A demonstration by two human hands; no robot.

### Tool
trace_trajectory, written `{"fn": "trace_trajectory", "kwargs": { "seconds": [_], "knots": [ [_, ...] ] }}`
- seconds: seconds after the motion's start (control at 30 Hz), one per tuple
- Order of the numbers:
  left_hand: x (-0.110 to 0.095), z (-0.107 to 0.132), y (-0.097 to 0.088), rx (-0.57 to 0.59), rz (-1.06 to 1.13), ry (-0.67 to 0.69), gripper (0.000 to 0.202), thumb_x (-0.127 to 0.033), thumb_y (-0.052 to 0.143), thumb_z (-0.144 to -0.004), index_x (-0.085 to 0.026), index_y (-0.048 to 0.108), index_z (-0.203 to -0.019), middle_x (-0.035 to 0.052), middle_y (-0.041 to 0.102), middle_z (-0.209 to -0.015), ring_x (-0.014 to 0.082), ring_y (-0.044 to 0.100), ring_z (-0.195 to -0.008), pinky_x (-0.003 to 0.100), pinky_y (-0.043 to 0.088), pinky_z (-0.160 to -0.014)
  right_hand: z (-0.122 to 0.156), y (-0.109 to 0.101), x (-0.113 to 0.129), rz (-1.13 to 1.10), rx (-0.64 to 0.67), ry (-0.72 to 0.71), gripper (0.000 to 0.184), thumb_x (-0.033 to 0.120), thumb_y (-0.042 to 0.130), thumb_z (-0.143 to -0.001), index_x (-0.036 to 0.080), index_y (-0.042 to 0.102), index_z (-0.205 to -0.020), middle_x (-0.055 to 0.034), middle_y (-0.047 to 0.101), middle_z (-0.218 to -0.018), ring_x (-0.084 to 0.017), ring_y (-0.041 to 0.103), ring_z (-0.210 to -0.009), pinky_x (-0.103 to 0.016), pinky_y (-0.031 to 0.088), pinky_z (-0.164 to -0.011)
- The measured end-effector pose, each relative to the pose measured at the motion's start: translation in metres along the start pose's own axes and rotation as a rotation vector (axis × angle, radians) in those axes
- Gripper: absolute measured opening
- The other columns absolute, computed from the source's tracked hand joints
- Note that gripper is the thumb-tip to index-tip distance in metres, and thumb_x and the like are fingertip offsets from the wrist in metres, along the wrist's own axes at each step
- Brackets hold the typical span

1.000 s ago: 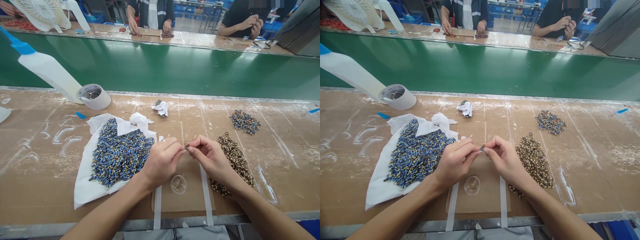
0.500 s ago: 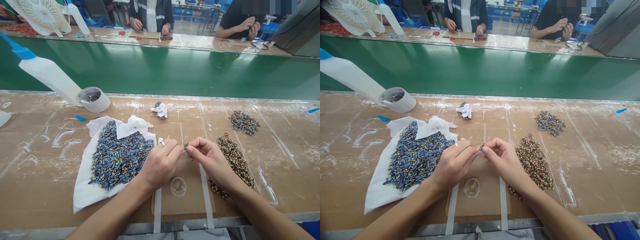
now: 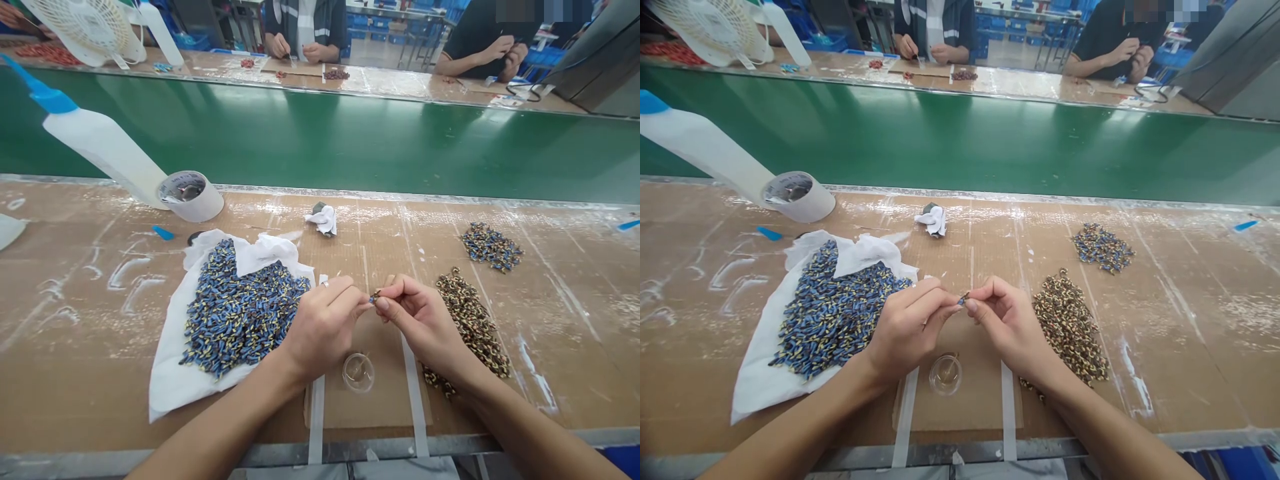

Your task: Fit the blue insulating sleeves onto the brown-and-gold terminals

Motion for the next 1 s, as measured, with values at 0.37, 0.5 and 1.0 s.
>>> {"fn": "trace_trajectory", "kwargs": {
  "seconds": [0.37, 0.5, 1.0],
  "knots": [
    [0.000, -0.002, -0.002, 0.046, 0.137, -0.060, 0.018, -0.015, 0.049, -0.092, -0.014, 0.057, -0.076, 0.0007, 0.054, -0.067, 0.0116, 0.046, -0.061, 0.024, 0.035, -0.054, 0.002, 0.002, 0.006, 0.102, 0.017, -0.069, 0.014, 0.030, 0.056, -0.091, 0.021, 0.053, -0.081, 0.0004, 0.048, -0.075, -0.014, 0.048, -0.068, -0.028, 0.040, -0.060],
    [0.001, -0.002, -0.001, 0.083, 0.119, -0.065, 0.016, -0.012, 0.050, -0.090, -0.015, 0.056, -0.075, 0.0006, 0.054, -0.067, 0.0117, 0.047, -0.061, 0.024, 0.035, -0.054, 0.002, 0.002, 0.003, 0.128, 0.044, -0.050, 0.015, 0.030, 0.055, -0.092, 0.021, 0.051, -0.081, 0.0004, 0.047, -0.075, -0.014, 0.047, -0.067, -0.028, 0.039, -0.059],
    [0.000, -0.010, -0.009, 0.061, 0.291, -0.153, 0.011, -0.015, 0.059, -0.088, -0.013, 0.065, -0.079, -0.0006, 0.055, -0.065, 0.0103, 0.049, -0.062, 0.023, 0.036, -0.058, 0.002, -0.001, 0.013, 0.043, 0.013, -0.090, 0.007, 0.022, 0.057, -0.091, 0.021, 0.055, -0.084, 0.0016, 0.050, -0.076, -0.012, 0.050, -0.069, -0.027, 0.041, -0.062]
  ]
}}
Point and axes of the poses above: each hand's wrist, its own z-axis away from the middle knuckle, its own y-axis out of the palm, x = y × z, the point moved 5 cm from there along -z, towards the middle knuckle
